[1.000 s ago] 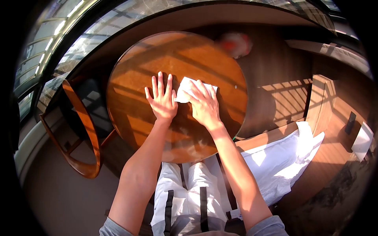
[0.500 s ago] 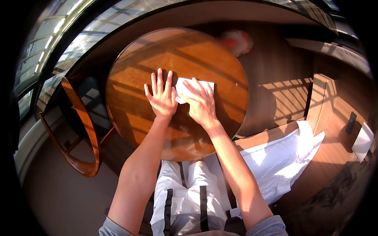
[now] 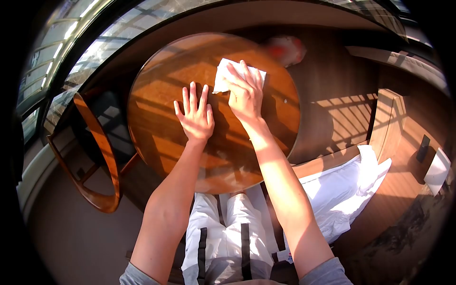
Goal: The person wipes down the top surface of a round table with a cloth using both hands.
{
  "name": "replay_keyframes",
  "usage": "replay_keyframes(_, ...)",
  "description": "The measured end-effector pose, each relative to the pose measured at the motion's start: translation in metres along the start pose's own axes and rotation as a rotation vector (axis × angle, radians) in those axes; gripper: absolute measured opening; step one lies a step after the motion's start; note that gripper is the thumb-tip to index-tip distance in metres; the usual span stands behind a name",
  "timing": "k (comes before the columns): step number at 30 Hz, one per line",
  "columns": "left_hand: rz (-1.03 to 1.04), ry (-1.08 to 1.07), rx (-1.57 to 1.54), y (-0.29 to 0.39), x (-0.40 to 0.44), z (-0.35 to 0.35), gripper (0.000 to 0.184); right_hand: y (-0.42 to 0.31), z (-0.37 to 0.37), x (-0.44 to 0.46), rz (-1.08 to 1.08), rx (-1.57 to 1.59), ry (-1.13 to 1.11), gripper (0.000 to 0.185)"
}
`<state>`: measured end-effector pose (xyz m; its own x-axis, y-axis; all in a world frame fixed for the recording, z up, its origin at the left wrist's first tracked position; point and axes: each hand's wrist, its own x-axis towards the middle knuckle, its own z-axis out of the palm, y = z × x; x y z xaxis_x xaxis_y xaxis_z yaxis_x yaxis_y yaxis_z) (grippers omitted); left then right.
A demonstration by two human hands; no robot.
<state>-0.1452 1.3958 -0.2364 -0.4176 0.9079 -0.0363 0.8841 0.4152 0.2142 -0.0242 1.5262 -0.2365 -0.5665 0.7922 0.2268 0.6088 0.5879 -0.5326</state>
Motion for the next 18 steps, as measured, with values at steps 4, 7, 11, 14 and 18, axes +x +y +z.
replay_keyframes(4, -0.010, 0.003, -0.036, -0.001, -0.002, 0.002, 0.058, -0.041, -0.009, -0.056, 0.067, 0.072, -0.151, 0.037)
replay_keyframes(7, -0.006, 0.014, -0.026, -0.001, -0.002, 0.004, 0.058, -0.038, -0.009, -0.060, 0.034, 0.083, -0.157, 0.037)
replay_keyframes(11, 0.001, -0.008, -0.030, -0.001, -0.002, 0.002, 0.058, -0.003, -0.017, -0.014, 0.025, -0.039, -0.103, 0.041)
replay_keyframes(14, 0.004, -0.014, -0.032, -0.001, -0.001, 0.001, 0.058, 0.036, -0.018, 0.041, 0.125, -0.073, 0.038, 0.042)
replay_keyframes(18, 0.016, 0.007, 0.015, -0.001, 0.000, 0.002, 0.058, 0.048, -0.015, 0.045, 0.057, -0.019, 0.033, 0.042)
